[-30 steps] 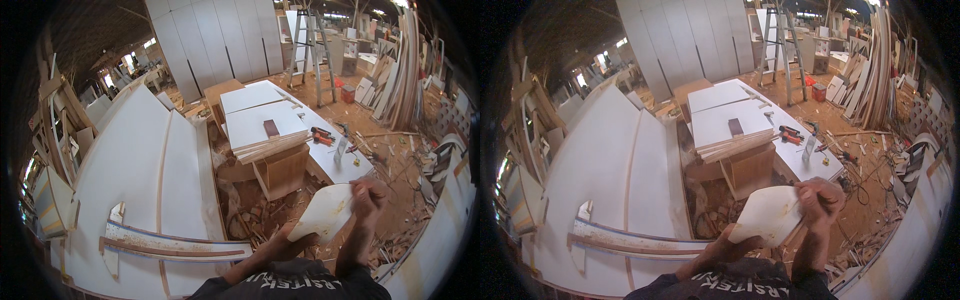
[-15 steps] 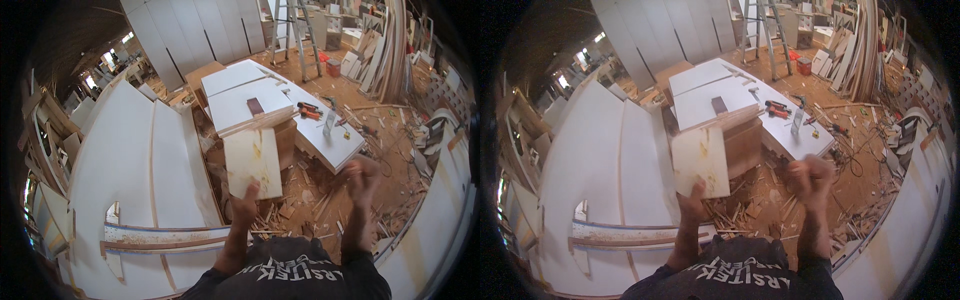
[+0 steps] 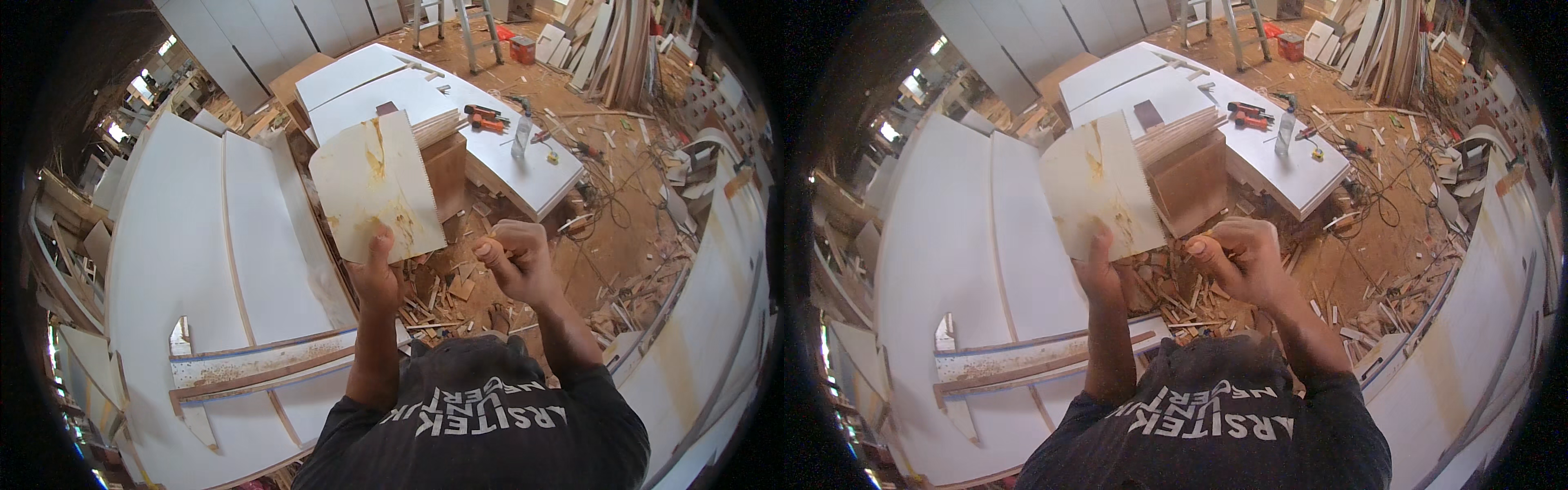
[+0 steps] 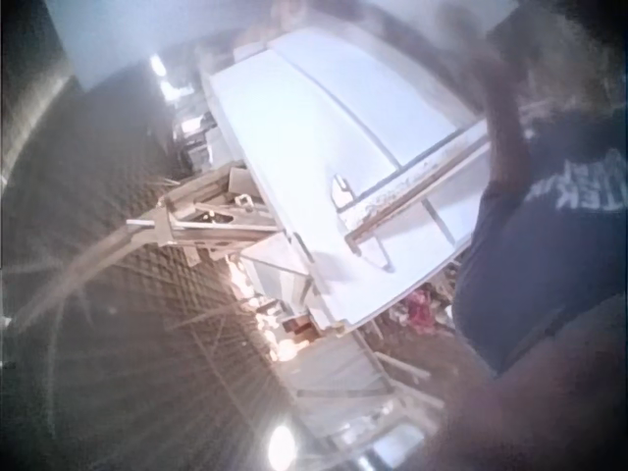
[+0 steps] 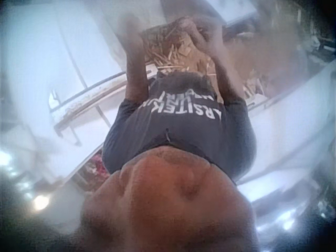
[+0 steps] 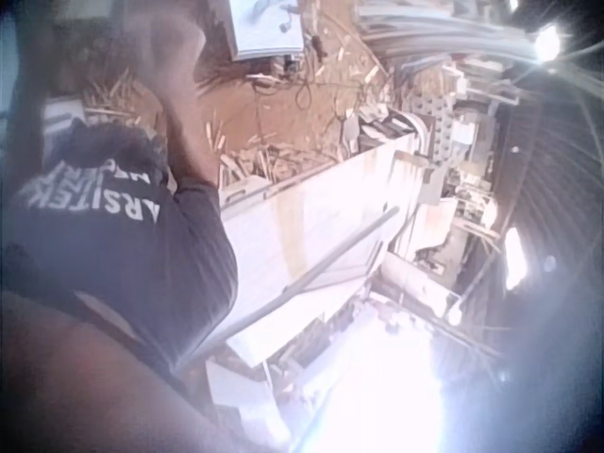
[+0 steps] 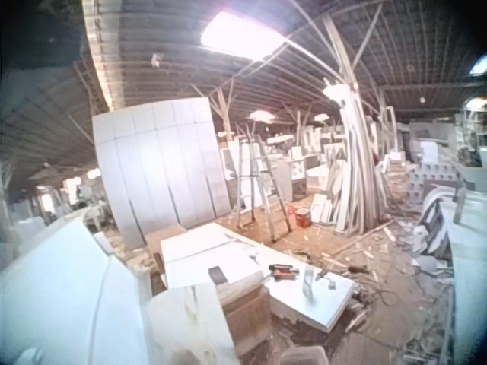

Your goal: The person applies liquid adhesive from a bottle onto a white wooden panel, spreads it using a small handheld applicator, and then presses a long gray laminate strip onto the edge of the panel.

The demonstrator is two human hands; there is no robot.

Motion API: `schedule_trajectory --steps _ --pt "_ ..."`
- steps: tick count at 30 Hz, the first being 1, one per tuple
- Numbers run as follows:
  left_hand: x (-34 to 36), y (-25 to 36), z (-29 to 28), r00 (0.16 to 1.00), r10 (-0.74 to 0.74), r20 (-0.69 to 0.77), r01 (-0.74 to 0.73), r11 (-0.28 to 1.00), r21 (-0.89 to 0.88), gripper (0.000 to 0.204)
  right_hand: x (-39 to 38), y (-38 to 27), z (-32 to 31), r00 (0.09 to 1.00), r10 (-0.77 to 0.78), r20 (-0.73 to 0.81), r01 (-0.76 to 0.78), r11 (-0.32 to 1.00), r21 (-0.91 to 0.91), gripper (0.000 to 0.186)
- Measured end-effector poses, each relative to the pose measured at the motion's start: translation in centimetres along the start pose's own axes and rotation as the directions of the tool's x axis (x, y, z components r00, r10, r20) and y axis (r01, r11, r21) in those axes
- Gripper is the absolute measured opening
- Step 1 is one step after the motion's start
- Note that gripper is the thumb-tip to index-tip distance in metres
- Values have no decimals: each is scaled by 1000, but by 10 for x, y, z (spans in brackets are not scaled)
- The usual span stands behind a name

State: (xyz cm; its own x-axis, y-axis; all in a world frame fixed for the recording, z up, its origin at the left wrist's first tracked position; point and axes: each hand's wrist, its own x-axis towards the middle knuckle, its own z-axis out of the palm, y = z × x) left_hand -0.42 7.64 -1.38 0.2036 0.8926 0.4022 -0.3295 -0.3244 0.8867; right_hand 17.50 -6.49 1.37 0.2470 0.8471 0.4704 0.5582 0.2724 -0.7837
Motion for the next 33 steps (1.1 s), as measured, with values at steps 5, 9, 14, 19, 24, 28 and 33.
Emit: schedule_trajectory --steps 5,9,14,19,24,28,33 --pt "5 1 3 956 228 183 -269 930 249 36 16 -19 15 990 99 -104 -79 979 186 21" --pt "8 -16 -14 976 -27 217 78 970 -232 32 40 -18 23 971 236 -33 -185 835 518 25" --pt "15 5 -8 948 -270 168 317 848 -425 24 51 -29 39 984 130 126 -149 976 160 23" --pt "30 -1 -24 928 -372 29 344 822 -454 34 34 -23 84 946 151 288 -136 988 -72 19" --pt "49 -1 -67 978 -209 -28 206 975 -81 41 16 -19 103 877 128 463 -353 825 441 35" --pt "71 18 -77 921 -274 -276 216 951 -220 51 9 -33 86 816 197 544 -365 905 220 42" --pt "53 -1 -50 898 -263 -352 166 945 -283 40 22 -6 120 894 277 353 -426 773 471 29"
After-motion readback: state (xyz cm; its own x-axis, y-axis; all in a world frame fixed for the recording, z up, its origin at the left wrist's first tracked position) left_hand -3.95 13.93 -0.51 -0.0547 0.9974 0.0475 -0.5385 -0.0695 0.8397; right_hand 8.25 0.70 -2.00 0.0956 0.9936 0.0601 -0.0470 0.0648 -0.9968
